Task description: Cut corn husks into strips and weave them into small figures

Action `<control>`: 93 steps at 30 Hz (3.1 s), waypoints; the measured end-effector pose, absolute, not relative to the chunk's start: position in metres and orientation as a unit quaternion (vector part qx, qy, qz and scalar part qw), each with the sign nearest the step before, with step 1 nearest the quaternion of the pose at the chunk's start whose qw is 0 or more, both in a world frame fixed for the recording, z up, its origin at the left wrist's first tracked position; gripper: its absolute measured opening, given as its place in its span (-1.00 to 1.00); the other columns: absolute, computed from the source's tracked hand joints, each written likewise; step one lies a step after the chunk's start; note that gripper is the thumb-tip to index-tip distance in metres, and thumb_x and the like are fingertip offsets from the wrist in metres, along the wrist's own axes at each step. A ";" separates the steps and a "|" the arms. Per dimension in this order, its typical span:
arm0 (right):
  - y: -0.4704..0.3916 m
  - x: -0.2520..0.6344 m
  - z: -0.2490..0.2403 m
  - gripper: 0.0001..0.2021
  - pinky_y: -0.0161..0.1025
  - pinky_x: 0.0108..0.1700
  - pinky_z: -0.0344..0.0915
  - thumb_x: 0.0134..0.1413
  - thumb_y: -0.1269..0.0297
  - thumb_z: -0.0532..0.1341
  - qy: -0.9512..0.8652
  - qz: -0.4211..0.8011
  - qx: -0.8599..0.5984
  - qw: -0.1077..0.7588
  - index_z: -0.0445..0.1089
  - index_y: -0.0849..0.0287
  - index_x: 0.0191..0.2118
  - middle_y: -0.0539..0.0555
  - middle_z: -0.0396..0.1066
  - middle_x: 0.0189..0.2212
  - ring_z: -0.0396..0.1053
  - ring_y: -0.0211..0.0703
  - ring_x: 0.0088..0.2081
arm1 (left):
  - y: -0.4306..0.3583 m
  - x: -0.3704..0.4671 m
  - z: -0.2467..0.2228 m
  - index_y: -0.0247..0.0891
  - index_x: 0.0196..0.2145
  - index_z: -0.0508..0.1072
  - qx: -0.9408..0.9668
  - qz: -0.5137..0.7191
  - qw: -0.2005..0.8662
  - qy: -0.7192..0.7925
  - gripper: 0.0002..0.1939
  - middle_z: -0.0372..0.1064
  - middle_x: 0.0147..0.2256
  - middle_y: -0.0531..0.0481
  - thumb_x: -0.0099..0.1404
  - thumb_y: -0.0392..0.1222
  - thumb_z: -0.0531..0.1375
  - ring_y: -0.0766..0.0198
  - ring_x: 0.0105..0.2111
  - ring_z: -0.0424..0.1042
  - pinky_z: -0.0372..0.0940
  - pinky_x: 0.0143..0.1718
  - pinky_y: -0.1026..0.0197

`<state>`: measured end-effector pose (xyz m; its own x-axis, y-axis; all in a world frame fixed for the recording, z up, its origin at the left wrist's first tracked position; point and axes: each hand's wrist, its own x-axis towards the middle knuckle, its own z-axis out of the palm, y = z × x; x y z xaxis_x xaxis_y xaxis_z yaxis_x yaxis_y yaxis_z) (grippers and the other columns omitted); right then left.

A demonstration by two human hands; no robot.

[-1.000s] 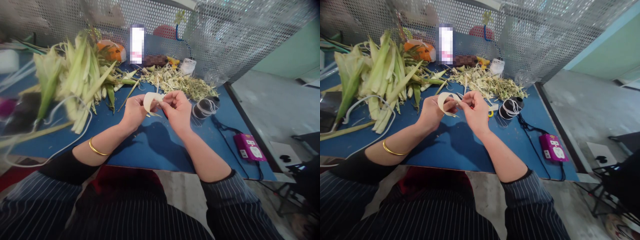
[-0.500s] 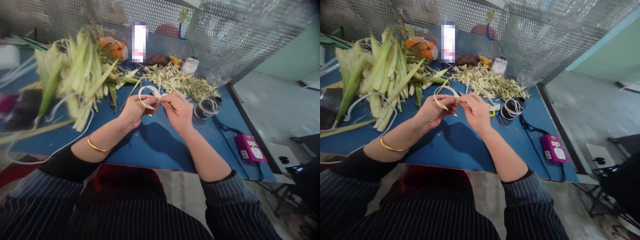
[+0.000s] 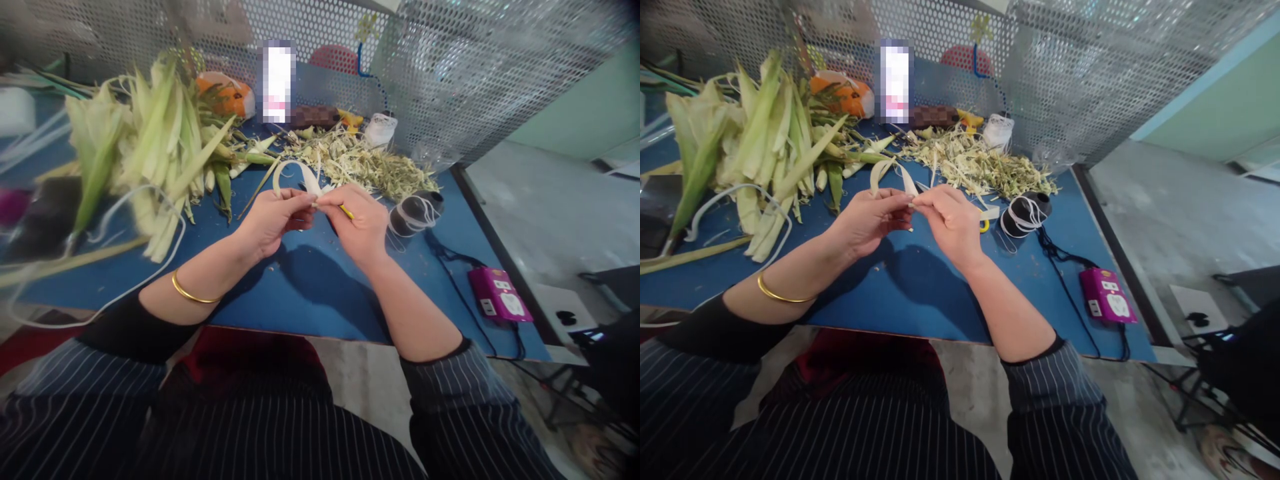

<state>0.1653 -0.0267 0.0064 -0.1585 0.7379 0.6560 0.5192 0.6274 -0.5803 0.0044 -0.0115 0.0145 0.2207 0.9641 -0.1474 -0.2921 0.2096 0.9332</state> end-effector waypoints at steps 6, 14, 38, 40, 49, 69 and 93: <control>-0.027 0.162 0.012 -0.96 -0.19 -0.23 0.33 0.00 0.36 0.29 -0.698 0.170 -0.465 0.517 0.45 0.13 -0.44 -0.04 0.46 -0.45 0.37 -0.23 -0.37 | -0.014 0.006 0.014 -0.34 -0.49 0.49 0.500 0.504 0.563 0.423 -0.77 0.46 -0.54 -0.03 0.01 -0.12 0.37 0.37 -0.58 0.39 0.36 -0.46 0.28; -0.024 0.165 0.011 -0.92 -0.30 -0.41 0.19 -0.08 0.33 0.33 -0.668 0.239 -0.486 0.510 0.44 0.19 -0.46 -0.07 0.40 -0.54 0.23 -0.33 -0.50 | -0.013 0.004 0.016 -0.34 -0.52 0.48 0.522 0.487 0.563 0.417 -0.78 0.44 -0.56 -0.02 -0.01 -0.12 0.36 0.34 -0.57 0.41 0.37 -0.44 0.27; -0.018 0.165 0.000 -0.95 -0.23 -0.31 0.37 0.04 0.29 0.27 -0.651 0.288 -0.435 0.552 0.44 0.13 -0.37 -0.06 0.44 -0.49 0.41 -0.26 -0.43 | -0.013 0.004 0.014 -0.36 -0.47 0.50 0.561 0.485 0.531 0.409 -0.75 0.49 -0.47 -0.07 0.00 -0.10 0.37 0.30 -0.48 0.46 0.39 -0.35 0.23; -0.019 0.164 0.002 -0.93 -0.22 -0.26 0.39 0.06 0.25 0.27 -0.664 0.268 -0.421 0.557 0.44 0.11 -0.34 -0.05 0.46 -0.43 0.43 -0.24 -0.39 | -0.013 0.003 0.016 -0.35 -0.46 0.50 0.538 0.481 0.564 0.401 -0.76 0.50 -0.45 -0.08 0.00 -0.10 0.37 0.32 -0.49 0.45 0.39 -0.35 0.22; -0.025 0.164 0.008 -0.94 -0.20 -0.19 0.33 0.08 0.30 0.27 -0.713 0.161 -0.415 0.542 0.44 0.11 -0.40 -0.03 0.44 -0.41 0.38 -0.23 -0.34 | -0.015 0.002 0.019 -0.33 -0.49 0.46 0.452 0.443 0.679 0.372 -0.82 0.48 -0.46 -0.04 0.04 -0.16 0.32 0.35 -0.49 0.45 0.40 -0.30 0.22; -0.023 0.160 0.002 -0.95 -0.27 -0.32 0.24 0.01 0.38 0.26 -0.661 0.219 -0.471 0.542 0.37 0.14 -0.41 -0.07 0.37 -0.48 0.26 -0.30 -0.44 | -0.015 0.010 0.007 -0.30 -0.46 0.50 0.519 0.546 0.502 0.425 -0.77 0.48 -0.48 0.02 -0.03 -0.10 0.38 0.30 -0.44 0.46 0.37 -0.38 0.27; -0.020 0.167 0.005 -0.96 -0.17 -0.16 0.31 0.07 0.28 0.27 -0.719 0.194 -0.422 0.516 0.42 0.09 -0.37 -0.03 0.38 -0.39 0.33 -0.21 -0.31 | -0.010 0.002 0.013 -0.31 -0.48 0.50 0.487 0.474 0.598 0.426 -0.77 0.48 -0.49 -0.04 -0.03 -0.12 0.38 0.23 -0.47 0.50 0.36 -0.44 0.23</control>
